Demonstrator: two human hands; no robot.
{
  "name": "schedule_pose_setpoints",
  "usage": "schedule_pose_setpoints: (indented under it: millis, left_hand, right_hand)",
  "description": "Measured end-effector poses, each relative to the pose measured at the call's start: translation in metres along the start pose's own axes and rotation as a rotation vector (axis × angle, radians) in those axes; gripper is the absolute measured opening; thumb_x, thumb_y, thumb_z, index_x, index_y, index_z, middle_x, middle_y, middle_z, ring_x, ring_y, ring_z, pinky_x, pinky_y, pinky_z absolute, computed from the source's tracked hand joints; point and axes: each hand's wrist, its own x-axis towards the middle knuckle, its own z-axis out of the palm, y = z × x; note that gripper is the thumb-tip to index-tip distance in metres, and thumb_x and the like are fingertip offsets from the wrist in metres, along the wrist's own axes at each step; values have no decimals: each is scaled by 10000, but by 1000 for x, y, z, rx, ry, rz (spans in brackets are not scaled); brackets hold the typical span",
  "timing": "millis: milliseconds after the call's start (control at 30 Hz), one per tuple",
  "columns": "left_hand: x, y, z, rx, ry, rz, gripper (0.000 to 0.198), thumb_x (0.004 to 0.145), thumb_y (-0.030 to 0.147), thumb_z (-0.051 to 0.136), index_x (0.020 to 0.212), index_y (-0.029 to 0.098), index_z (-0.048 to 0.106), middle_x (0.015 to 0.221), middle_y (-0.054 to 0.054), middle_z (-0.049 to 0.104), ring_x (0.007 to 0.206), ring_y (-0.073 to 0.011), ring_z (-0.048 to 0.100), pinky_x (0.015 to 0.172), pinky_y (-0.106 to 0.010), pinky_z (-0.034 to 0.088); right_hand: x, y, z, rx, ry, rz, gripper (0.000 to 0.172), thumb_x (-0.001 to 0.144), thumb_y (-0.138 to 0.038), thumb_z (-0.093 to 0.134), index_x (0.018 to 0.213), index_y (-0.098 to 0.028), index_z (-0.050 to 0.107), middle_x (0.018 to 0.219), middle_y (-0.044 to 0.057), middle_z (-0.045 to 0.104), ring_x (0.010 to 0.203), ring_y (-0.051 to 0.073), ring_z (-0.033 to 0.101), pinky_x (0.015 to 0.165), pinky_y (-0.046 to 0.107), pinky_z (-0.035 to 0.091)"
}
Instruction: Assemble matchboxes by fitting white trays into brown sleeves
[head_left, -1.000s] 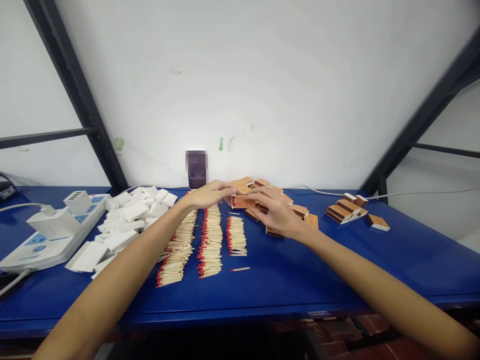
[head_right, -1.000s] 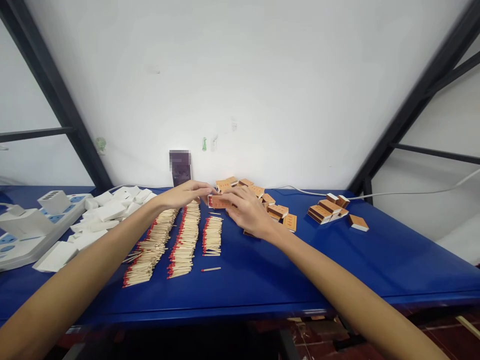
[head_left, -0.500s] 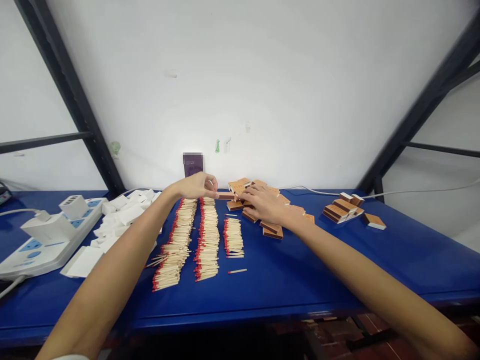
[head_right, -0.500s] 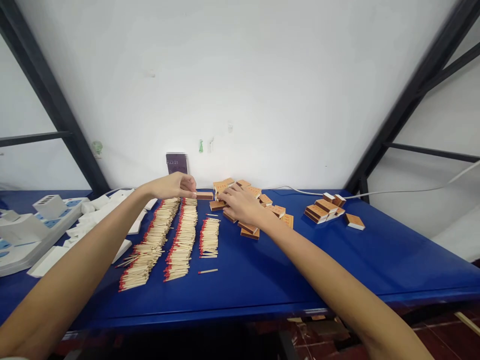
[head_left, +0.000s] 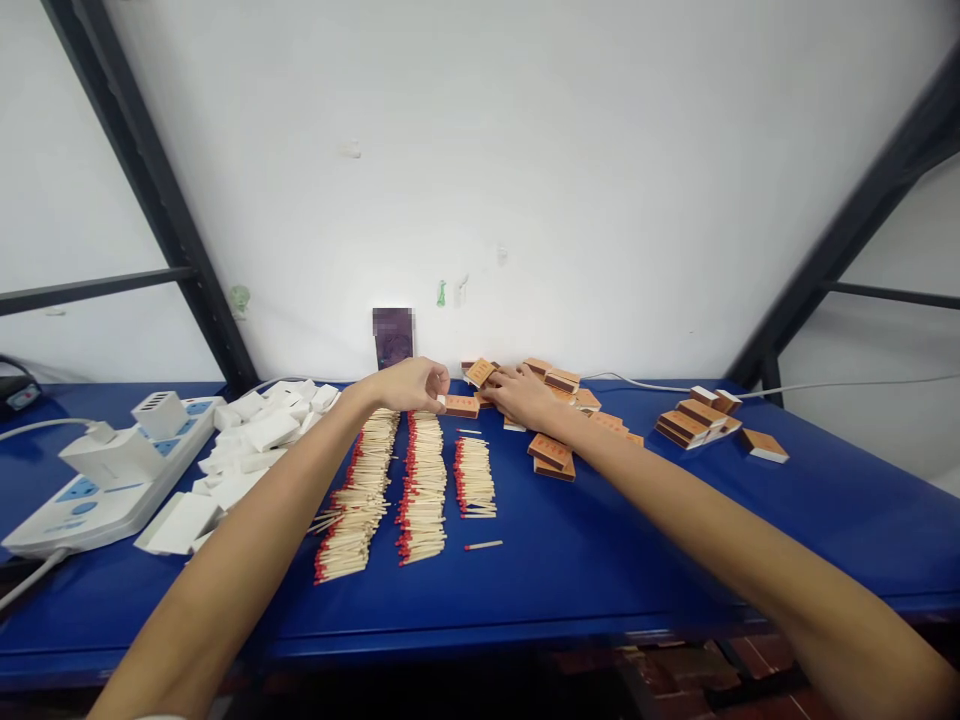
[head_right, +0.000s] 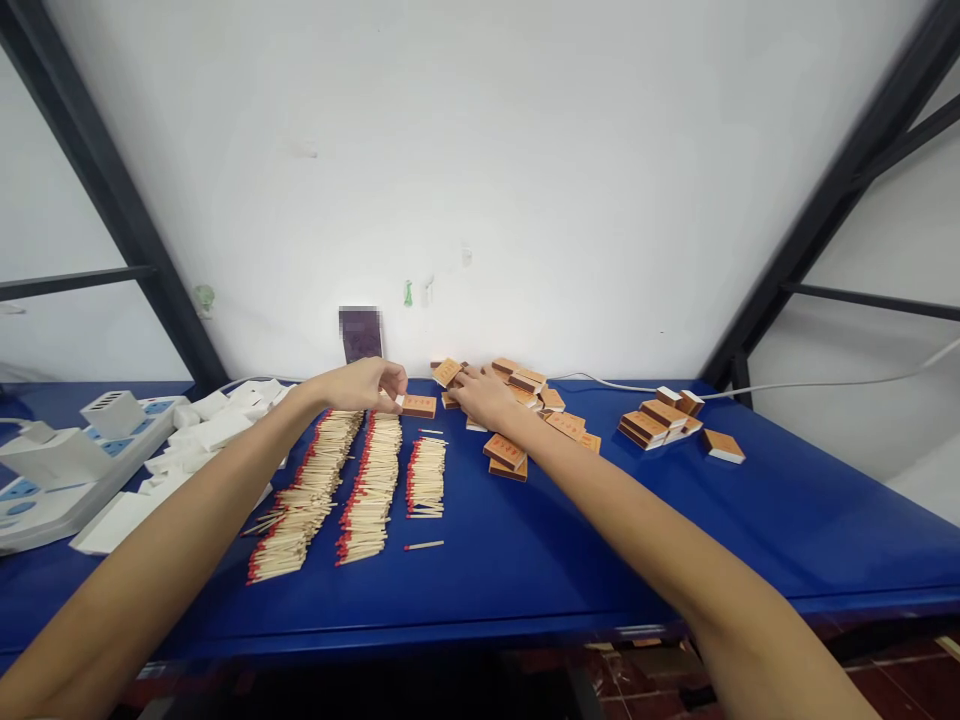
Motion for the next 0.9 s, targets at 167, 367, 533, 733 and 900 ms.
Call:
schedule_pose_setpoints:
  millis: [167, 367, 533, 733, 900]
  left_hand:
    - [7, 1, 12, 14, 24, 50, 223, 613, 282, 675, 790, 181, 583, 767, -13, 660, 751, -189, 607, 662, -278, 410]
    - [13, 3, 25, -29, -29, 98, 249, 673, 333, 683, 841, 179, 582, 809, -14, 665, 726, -168, 598, 635, -263, 410]
    - [17, -3, 33, -18, -103, 111, 248, 705, 378, 688, 808, 176, 587, 823, -25, 679, 766, -174, 614, 663, -262, 421]
    - [18, -6, 38, 39, -114, 96, 236, 679, 357, 715, 795, 176, 619, 805, -16, 677, 735, -165, 593, 649, -260, 393]
    - [17, -6, 35, 45, -113, 88, 227, 685, 345, 706, 816, 176, 632, 847, -31, 691, 771, -180, 606, 670, -271, 403]
  right_hand:
    - [-12, -4, -20, 229, 83, -33, 391, 993, -251, 375, 1329, -217, 570, 1299, 104, 622, 1148, 228, 557, 936, 398, 429]
    - [-17, -14, -31, 587, -41, -121, 351, 912, -428, 546, 1128, -184, 677, 1002, 73, 717, 868, 203, 623, 761, 333, 472]
    - [-21, -4, -27, 602, -137, -121, 381, 904, -452, 562, 1147, -184, 680, 1042, 75, 727, 880, 203, 649, 767, 329, 482]
    - [-35, 7, -35, 464, -189, -27, 366, 878, -443, 591, 1136, -211, 708, 1057, 86, 731, 931, 236, 660, 771, 356, 499]
    - [-45, 13, -46, 470, -84, -2, 327, 863, -435, 590, 1069, -224, 731, 993, 86, 734, 879, 250, 649, 744, 399, 499]
